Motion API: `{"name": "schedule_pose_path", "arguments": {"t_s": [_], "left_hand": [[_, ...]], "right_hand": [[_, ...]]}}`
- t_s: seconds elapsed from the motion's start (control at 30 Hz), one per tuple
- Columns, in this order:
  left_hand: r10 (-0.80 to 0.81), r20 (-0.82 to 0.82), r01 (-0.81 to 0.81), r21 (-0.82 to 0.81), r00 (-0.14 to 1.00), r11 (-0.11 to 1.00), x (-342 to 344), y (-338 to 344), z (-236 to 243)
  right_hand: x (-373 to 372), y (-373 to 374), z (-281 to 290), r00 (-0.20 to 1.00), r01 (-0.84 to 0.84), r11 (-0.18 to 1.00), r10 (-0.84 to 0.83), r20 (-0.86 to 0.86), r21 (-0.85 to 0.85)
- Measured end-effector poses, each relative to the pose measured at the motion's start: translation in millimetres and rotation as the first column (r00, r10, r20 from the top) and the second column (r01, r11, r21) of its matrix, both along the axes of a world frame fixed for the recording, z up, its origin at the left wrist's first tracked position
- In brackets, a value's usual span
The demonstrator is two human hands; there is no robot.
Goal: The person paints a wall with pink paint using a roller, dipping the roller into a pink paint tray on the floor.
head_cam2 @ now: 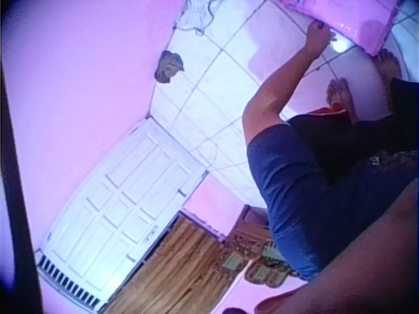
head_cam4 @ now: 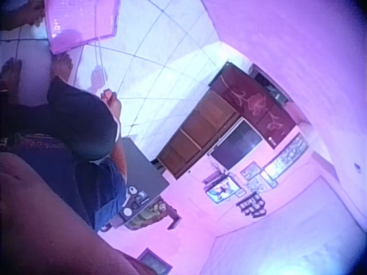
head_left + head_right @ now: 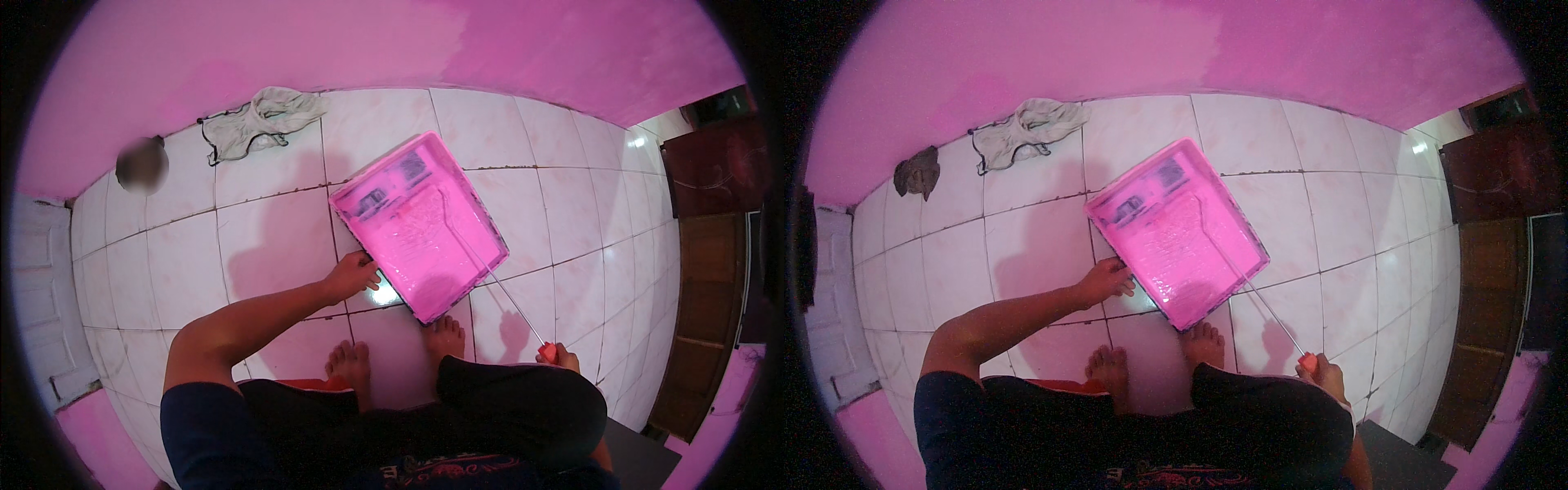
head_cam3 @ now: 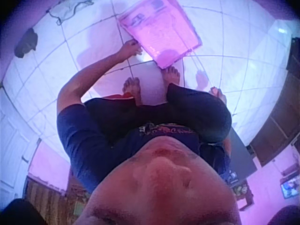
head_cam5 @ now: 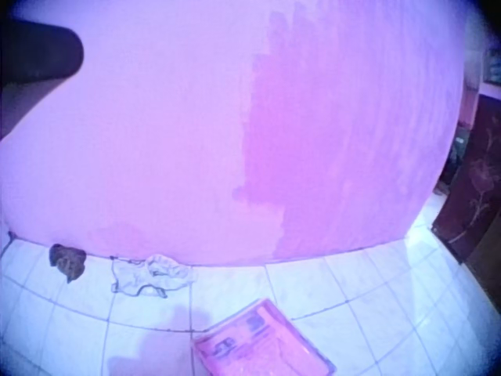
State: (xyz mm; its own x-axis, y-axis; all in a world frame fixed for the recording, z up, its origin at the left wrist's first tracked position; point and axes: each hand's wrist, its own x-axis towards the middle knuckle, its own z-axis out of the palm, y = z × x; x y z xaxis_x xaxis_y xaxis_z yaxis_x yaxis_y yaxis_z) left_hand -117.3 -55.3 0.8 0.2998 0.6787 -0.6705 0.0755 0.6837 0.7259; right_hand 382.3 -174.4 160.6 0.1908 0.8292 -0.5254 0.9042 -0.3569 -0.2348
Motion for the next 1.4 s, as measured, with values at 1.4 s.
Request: {"name": "schedule_pose_path", "arguments": {"t_s": [1.4], "left_hand": [[-0.199,-0.025,0.199,-0.021,0.98,0.98,14,2,-20]], "right_hand": [[-210,-19,-209,0.752,-0.613,0.782,0.535,0.385,0.112]]}}
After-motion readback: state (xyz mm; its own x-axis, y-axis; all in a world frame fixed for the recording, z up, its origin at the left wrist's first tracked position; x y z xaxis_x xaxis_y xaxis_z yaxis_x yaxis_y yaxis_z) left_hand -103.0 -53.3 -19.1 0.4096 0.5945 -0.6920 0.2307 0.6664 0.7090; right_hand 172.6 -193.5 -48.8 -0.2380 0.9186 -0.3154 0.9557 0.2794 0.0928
